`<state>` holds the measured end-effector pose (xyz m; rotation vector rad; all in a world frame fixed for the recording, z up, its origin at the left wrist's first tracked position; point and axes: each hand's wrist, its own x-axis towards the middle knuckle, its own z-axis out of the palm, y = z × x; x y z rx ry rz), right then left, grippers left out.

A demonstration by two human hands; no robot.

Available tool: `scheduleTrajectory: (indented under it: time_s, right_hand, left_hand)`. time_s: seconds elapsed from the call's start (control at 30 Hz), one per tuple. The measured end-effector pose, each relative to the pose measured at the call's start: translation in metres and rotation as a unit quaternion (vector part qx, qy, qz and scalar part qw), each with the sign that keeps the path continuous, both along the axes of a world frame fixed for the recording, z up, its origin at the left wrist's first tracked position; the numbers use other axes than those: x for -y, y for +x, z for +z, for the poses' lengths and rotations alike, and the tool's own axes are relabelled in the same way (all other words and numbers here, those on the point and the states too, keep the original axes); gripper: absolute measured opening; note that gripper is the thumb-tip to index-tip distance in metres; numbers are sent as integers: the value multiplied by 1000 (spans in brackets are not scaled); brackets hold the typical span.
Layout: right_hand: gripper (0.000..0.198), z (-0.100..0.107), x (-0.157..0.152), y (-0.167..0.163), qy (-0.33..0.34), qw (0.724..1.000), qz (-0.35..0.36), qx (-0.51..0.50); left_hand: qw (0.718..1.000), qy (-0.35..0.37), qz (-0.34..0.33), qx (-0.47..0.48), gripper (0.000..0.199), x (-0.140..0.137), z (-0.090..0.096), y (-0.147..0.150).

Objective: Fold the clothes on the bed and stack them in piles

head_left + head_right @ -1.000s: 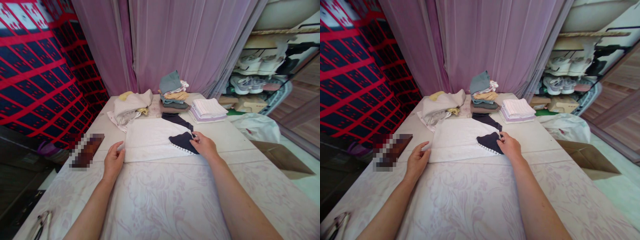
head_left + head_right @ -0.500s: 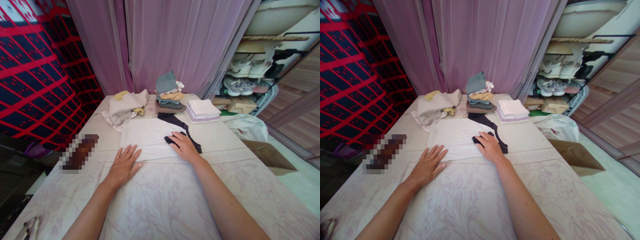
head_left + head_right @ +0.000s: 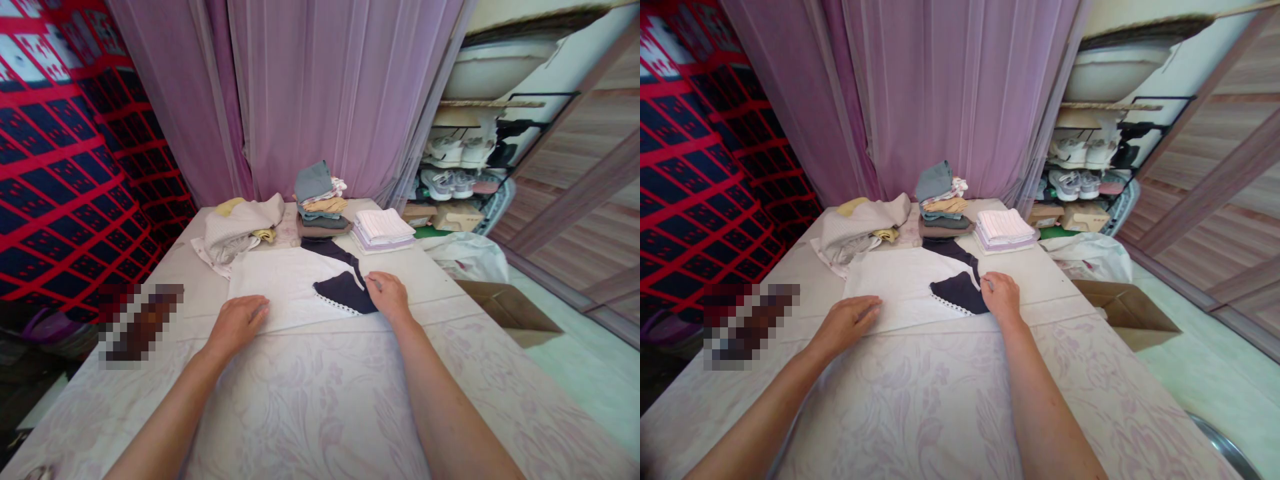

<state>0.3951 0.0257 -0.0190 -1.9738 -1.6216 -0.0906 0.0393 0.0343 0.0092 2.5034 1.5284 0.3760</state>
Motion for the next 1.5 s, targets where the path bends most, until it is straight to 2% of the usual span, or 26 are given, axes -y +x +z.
scheduleTrajectory:
  time_s: [0.13,0.2,0.27,0.37,0.47,0.53,0.63,0.73,0.8,0.93,1.1,1.2,1.27,1.37,1.5]
  right_hand:
    - [26,-11,-3,1,-15,999,18,-31]
    - [26,-14,-6,3,-11,997,25,-67]
    - [28,-15,-7,11,-7,989,38,-145]
    - [35,-12,-3,33,7,949,58,-310]
    - [39,-8,5,50,6,899,69,-433]
    - [41,-5,9,53,-7,876,73,-478]
    - [44,0,12,50,-36,862,95,-498]
    - [45,5,13,47,-71,866,119,-481]
    - [43,6,13,46,-84,869,138,-468]
    - [36,3,10,41,-92,876,178,-438]
    - [34,3,5,24,-124,936,138,-299]
    - [26,9,4,15,-159,958,104,-214]
    - [31,13,3,11,-135,967,92,-193]
    - [47,18,-1,4,-63,974,112,-185]
    - [17,20,-5,-10,-62,975,99,-191]
  left_hand:
    - [999,-2,-48,-1,32,-29,23,63]
    - [997,-28,-75,6,32,-43,26,99]
    - [994,-59,-90,17,33,-58,24,130]
    - [990,-78,-114,20,37,-77,16,165]
    - [979,-52,-196,-15,45,-91,9,187]
    - [967,-31,-243,-64,47,-97,9,198]
    - [956,-17,-262,-131,34,-101,15,209]
    - [947,0,-291,-136,19,-101,24,212]
    - [945,-3,-302,-124,17,-101,28,210]
    - [961,-25,-265,-76,18,-102,28,204]
    - [975,-41,-219,14,26,-102,21,203]
    - [979,-67,-183,68,29,-101,14,203]
    - [972,-102,-179,111,31,-100,8,204]
    - [948,-153,-210,184,32,-99,2,205]
    - [928,-190,-245,209,34,-100,9,198]
